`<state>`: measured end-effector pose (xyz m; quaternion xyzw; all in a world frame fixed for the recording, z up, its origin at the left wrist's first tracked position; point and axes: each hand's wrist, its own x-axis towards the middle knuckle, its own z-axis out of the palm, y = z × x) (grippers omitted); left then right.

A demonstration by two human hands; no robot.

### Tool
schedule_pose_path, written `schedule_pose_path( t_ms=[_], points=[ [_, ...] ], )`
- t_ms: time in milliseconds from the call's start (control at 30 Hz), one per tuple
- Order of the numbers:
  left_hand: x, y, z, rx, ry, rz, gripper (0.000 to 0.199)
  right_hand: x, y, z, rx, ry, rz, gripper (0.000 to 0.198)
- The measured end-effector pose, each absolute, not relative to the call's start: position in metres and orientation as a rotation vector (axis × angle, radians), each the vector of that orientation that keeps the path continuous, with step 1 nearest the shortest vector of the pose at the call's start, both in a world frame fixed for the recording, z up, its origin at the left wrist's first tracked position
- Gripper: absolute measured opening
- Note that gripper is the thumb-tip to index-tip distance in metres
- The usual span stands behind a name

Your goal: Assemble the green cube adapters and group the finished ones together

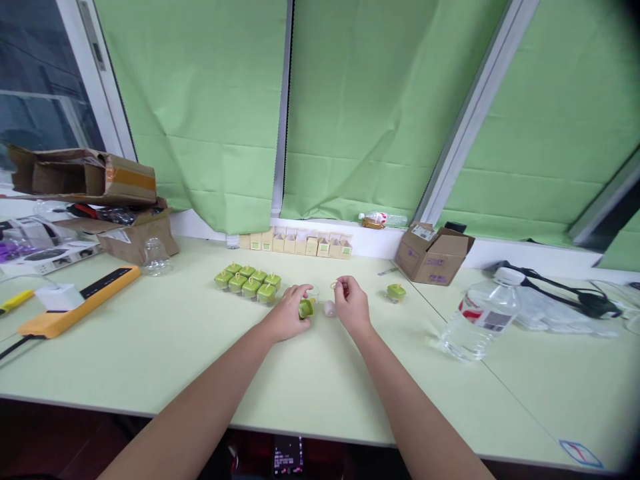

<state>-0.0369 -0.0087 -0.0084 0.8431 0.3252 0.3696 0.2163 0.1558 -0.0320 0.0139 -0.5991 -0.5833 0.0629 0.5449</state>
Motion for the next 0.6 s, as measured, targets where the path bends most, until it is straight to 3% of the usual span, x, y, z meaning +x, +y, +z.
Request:
schedule_pose_path(
  t_ms=[133,433,600],
  points=[
    [-0.038,-0.009,-0.006,2.393,0.871,1.0,0.065,0.152,-0.038,0.019,-1.337,-1.489,0.113,0.03],
    [-0.036,-0.012,0.001,2.385,0.835,1.024,0.034,0.134,-0.056,0.023,-1.404,-1.893,0.217,0.013],
    [-0.034,-0.013,0.003,2.419,0.807,1.002,0.031,0.125,-0.054,0.019,-1.558,-2.017,0.081,0.012]
  ],
)
